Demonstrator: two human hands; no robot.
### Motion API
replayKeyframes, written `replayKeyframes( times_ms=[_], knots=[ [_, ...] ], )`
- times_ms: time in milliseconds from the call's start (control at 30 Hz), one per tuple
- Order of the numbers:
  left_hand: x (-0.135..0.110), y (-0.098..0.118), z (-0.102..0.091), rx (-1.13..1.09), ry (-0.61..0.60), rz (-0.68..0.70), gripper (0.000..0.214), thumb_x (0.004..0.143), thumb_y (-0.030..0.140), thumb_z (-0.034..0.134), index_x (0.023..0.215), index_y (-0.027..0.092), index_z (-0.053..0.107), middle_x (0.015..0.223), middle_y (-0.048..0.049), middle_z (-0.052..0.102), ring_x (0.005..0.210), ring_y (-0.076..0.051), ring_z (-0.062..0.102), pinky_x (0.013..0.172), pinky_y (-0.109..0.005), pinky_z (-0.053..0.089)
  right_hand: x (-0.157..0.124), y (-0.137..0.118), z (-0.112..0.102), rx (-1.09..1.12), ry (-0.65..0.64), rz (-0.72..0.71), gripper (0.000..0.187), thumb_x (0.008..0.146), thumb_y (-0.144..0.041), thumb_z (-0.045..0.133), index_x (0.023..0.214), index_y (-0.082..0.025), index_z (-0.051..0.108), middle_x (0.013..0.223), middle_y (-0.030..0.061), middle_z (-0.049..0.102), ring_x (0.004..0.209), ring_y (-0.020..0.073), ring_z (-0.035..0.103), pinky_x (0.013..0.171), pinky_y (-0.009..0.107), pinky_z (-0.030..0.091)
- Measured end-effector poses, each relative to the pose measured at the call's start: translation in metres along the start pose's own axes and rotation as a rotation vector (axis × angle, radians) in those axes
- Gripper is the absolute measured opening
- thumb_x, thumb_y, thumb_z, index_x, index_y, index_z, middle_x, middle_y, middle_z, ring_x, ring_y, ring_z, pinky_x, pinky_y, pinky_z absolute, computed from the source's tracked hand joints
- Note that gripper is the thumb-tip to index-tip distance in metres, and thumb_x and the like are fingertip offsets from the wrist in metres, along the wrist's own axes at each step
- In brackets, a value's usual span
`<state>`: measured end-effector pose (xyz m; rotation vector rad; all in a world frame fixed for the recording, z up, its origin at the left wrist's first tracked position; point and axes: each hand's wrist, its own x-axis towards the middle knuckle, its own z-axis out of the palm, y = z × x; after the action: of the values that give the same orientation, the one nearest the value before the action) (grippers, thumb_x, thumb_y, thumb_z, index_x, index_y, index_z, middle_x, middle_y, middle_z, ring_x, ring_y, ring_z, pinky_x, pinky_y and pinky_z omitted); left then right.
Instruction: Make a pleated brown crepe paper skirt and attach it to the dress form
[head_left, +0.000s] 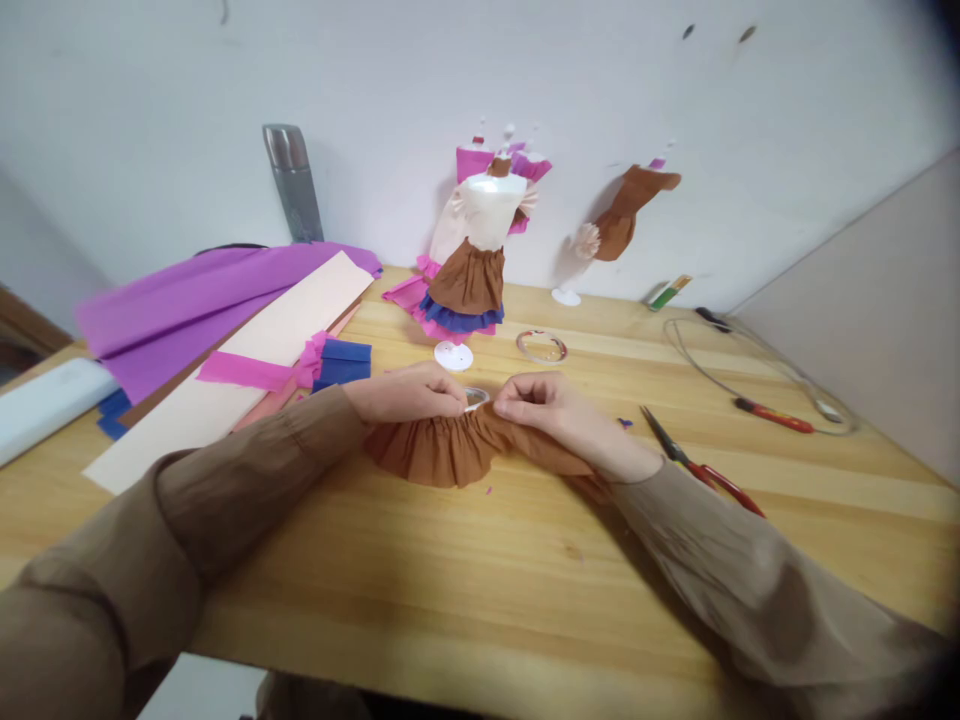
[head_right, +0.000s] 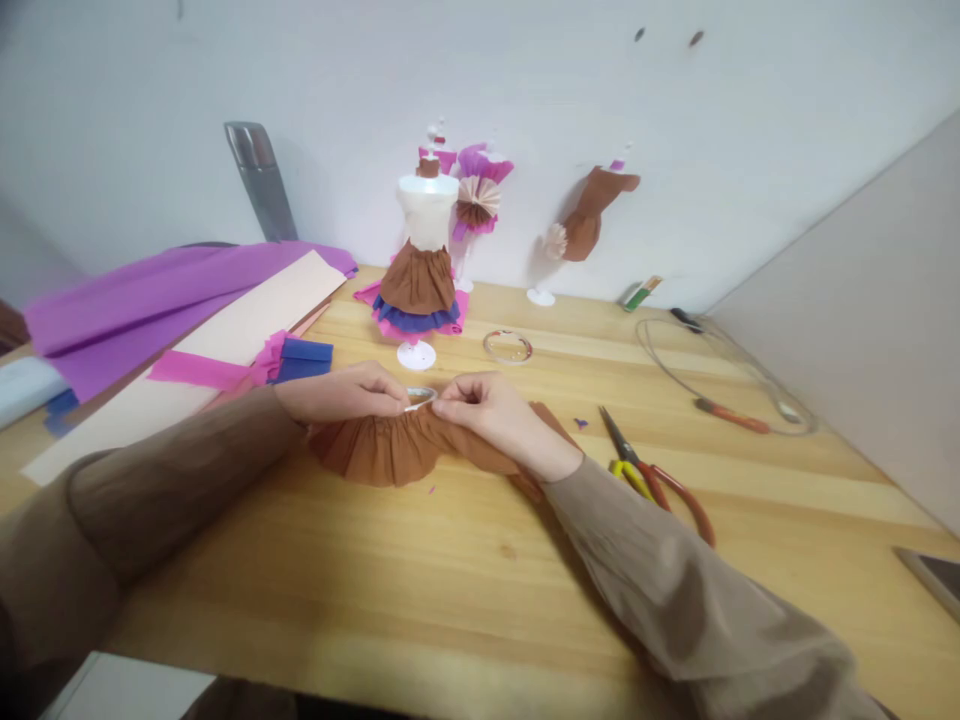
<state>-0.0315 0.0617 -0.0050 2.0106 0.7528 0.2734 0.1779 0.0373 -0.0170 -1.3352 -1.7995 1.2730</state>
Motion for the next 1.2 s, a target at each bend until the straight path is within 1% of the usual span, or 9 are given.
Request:
replayKeyframes(
  times_ms=[100,200,333,467,633,867,1033,1200],
  knots=[
    [0.000,0.000,0.000,-0.005,-0.024,-0.002,0.023,0.075,0.030,0.045,0.057,0.016,0.040,0.060,0.0031,0.029,0.056,-0.008,0.030,0.051,-0.023,0.021,-0.002,-0.003,0.002,0.015,0.007,0.054,0.028,0.061,-0.041,0.069,0.065,-0.014,0.063,0.059,-0.0006,0.057,0.054,0.0099,0.046,0.053,0.025,0.035],
    [0.001,0.000,0.001,0.030,-0.021,0.016,0.023,0.074,0.029,0.044,0.056,0.016,0.039,0.059,0.0033,0.029,0.056,-0.009,0.030,0.052,-0.023,0.021,-0.004,-0.004,0.005,-0.014,0.036,0.072,0.024,0.062,-0.038,0.068,0.065,-0.014,0.063,0.057,-0.0009,0.056,0.052,0.0097,0.044,0.051,0.024,0.033],
    [0.002,0.001,0.003,0.068,-0.004,0.013,0.023,0.074,0.028,0.043,0.056,0.017,0.036,0.058,0.0037,0.028,0.055,-0.009,0.030,0.052,-0.023,0.020,-0.009,-0.007,0.008,-0.093,0.096,0.017,0.017,0.068,-0.032,0.064,0.066,-0.015,0.063,0.060,0.0000,0.058,0.055,0.0104,0.047,0.052,0.024,0.035],
    [0.002,0.001,0.004,0.088,0.014,-0.012,0.022,0.075,0.029,0.042,0.057,0.016,0.040,0.059,0.0035,0.031,0.056,-0.009,0.031,0.052,-0.024,0.021,-0.013,-0.010,0.013,-0.166,0.128,-0.040,0.013,0.072,-0.026,0.060,0.069,-0.015,0.065,0.066,0.0031,0.065,0.059,0.0126,0.053,0.055,0.025,0.040],
    [0.002,0.002,0.005,0.171,0.032,-0.027,0.024,0.077,0.027,0.041,0.056,0.017,0.034,0.058,0.0040,0.028,0.055,-0.008,0.029,0.051,-0.024,0.021,-0.015,-0.009,0.014,-0.215,0.125,-0.077,0.013,0.073,-0.025,0.058,0.068,-0.016,0.065,0.065,0.0032,0.065,0.057,0.0136,0.054,0.053,0.025,0.040],
    [0.005,-0.002,0.008,0.292,0.062,-0.001,0.024,0.079,0.022,0.040,0.056,0.016,0.035,0.057,0.0038,0.031,0.054,-0.008,0.032,0.052,-0.024,0.022,-0.011,-0.005,0.013,-0.253,0.166,-0.078,0.015,0.075,-0.026,0.058,0.067,-0.016,0.065,0.065,0.0044,0.066,0.057,0.0142,0.053,0.052,0.026,0.041],
    [0.006,-0.004,0.009,0.297,0.078,0.047,0.026,0.079,0.022,0.040,0.055,0.016,0.034,0.055,0.0039,0.029,0.053,-0.008,0.030,0.052,-0.024,0.021,-0.014,-0.006,0.017,-0.292,0.172,-0.090,0.015,0.076,-0.026,0.057,0.067,-0.017,0.064,0.064,0.0035,0.065,0.057,0.0140,0.053,0.052,0.026,0.040],
    [0.005,-0.002,0.009,0.320,0.084,0.041,0.027,0.080,0.022,0.041,0.055,0.016,0.032,0.055,0.0039,0.028,0.052,-0.007,0.029,0.053,-0.025,0.021,-0.016,-0.006,0.021,-0.320,0.180,-0.105,0.016,0.076,-0.025,0.057,0.065,-0.017,0.064,0.063,0.0038,0.065,0.057,0.0144,0.053,0.052,0.026,0.040]
  ],
)
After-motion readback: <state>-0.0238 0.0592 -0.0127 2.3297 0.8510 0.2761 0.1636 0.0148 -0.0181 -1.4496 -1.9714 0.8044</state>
